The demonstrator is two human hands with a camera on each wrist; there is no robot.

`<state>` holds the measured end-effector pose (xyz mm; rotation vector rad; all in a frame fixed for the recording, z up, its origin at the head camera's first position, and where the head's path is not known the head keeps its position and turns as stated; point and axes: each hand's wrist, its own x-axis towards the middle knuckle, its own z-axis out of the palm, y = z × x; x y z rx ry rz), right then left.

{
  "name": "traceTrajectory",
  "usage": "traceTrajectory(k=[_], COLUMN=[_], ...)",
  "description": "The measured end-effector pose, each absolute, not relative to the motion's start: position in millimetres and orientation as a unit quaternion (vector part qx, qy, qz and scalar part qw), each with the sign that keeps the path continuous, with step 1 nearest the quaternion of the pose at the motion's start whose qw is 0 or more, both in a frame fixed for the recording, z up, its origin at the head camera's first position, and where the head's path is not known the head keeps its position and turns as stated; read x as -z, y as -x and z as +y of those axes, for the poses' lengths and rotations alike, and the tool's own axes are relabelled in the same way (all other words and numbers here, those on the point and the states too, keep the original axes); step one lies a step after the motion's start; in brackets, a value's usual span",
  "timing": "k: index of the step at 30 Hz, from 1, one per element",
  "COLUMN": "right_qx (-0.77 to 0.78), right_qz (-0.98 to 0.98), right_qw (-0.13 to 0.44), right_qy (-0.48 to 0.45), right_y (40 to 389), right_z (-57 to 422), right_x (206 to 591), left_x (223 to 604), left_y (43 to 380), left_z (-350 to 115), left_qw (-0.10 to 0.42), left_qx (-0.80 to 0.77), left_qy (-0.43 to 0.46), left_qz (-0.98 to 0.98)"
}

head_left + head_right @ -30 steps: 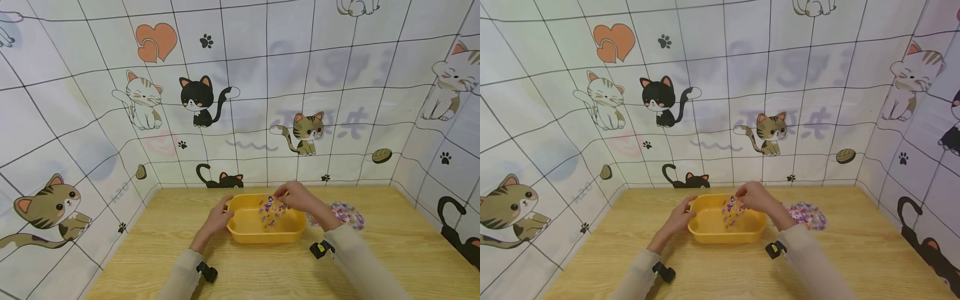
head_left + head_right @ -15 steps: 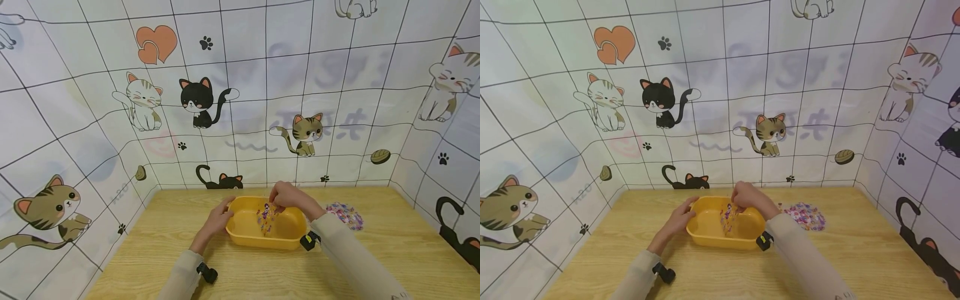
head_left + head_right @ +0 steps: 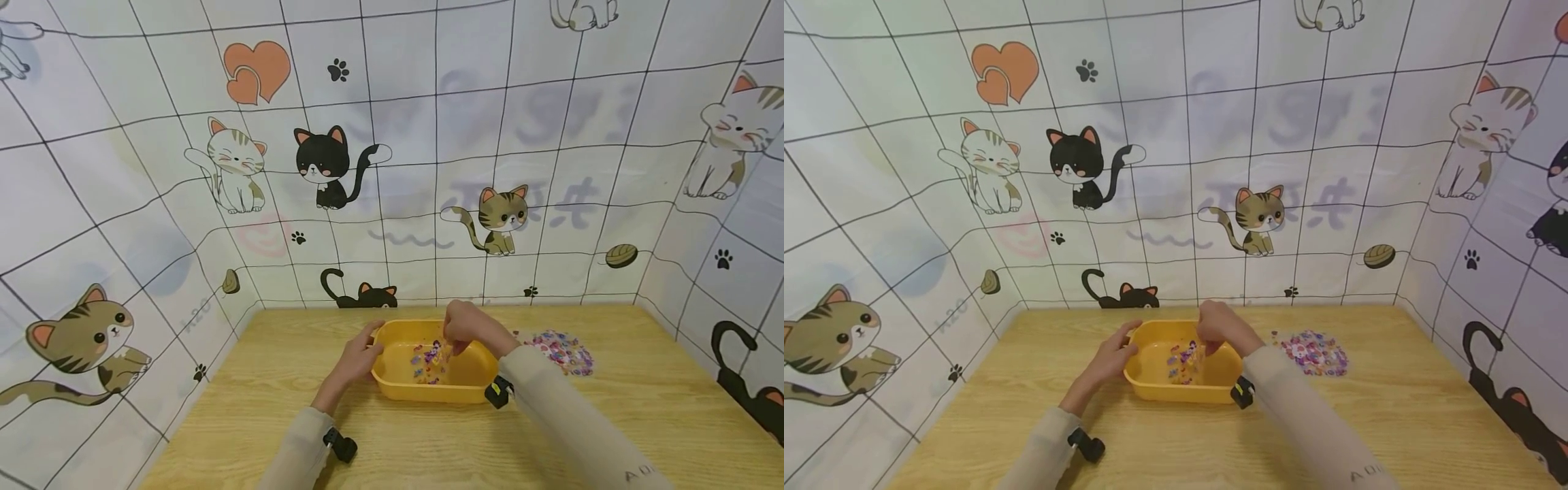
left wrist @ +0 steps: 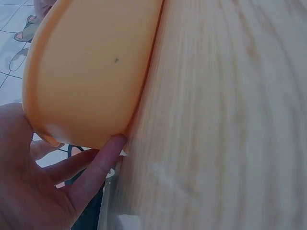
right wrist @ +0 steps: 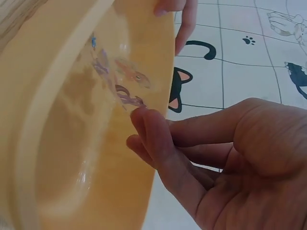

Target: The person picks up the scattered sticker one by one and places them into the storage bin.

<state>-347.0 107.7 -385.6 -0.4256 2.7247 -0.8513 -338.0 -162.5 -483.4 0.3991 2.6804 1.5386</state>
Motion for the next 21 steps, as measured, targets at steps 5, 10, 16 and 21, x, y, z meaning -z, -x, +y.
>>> traceTrajectory(k=[5, 10, 16, 21], right_qx=[0.254, 0.215, 0.186, 0.195], right_qz=[0.948, 0.957, 0.961, 0.958], right_qw=[0.156, 0.178, 0.194, 0.201], right_qy=[0.117, 0.080, 0.061, 0.059], right_y=[351, 355, 361, 360], right_z=[103, 98, 97, 99], right_x=[388, 393, 402, 408], left_x=[484, 485, 485, 486], left_y=[339, 339, 338, 338], left_z=[-163, -163, -162, -161], left_qw=[0.015, 0.016, 0.009, -0.003], left_qx=[-0.495, -0.490, -0.482, -0.471], left_qy=[-0.124, -0.125, -0.124, -0.129], left_qz=[0.860, 0.863, 0.868, 0.872])
